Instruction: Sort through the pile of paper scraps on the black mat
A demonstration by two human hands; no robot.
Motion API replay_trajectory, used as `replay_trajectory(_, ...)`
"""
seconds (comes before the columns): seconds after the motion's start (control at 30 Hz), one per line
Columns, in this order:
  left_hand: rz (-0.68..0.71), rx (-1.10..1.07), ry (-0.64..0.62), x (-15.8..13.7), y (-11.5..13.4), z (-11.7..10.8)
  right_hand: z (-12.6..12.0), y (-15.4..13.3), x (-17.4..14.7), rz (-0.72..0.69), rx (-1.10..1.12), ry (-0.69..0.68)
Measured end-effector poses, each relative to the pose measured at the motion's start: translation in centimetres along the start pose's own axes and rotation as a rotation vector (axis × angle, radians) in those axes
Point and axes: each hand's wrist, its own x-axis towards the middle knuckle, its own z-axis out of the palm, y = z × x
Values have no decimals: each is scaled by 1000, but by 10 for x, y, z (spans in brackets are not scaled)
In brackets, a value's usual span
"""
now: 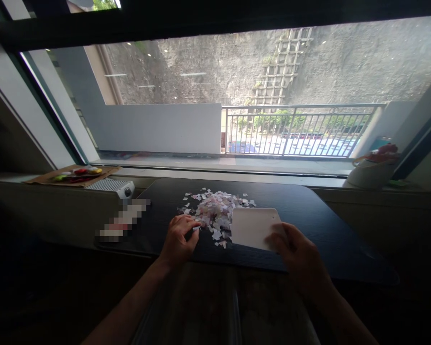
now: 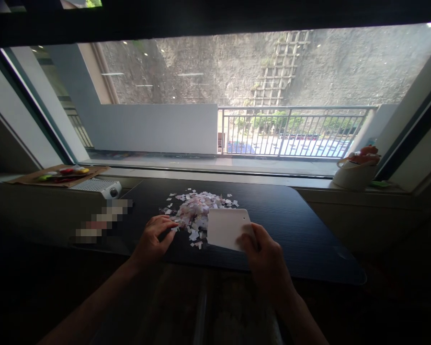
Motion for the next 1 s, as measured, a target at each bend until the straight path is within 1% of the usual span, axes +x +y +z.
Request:
replay_trajectory(0.13, -9, -11, -1, 0, -2, -2, 5, 2, -1, 1, 11, -43)
replay_trajectory(0.27, -12, -14, -6, 0, -1, -2, 12, 0, 0, -23, 36, -21)
replay_trajectory(0.33, -15, -13, 1, 0, -1, -2, 13, -2, 1, -36, 13, -40)
replay_trajectory(0.43, -16, -13, 4, 1, -1, -2, 12, -3, 0, -32, -38, -66)
replay_trajectory(0.57, -16, -9, -6, 0, 0, -2, 8, -5, -2, -12, -78, -37)
replay_trajectory(0.67, -15, -1, -12, 0, 0, -3, 10, -9, -3, -29, -98, -56)
replay_trajectory(0.8, -10, 3, -11, 0, 0, -2, 18, -11, 0, -44, -4, -115)
replay_trajectory(0.9, -7, 0, -10, 0, 0, -2, 19, -9, 3, -42, 40, -71)
replay_trajectory(1.0, -10, -8, -18, 1, 1, -3, 13, -6, 4, -36, 4, -49)
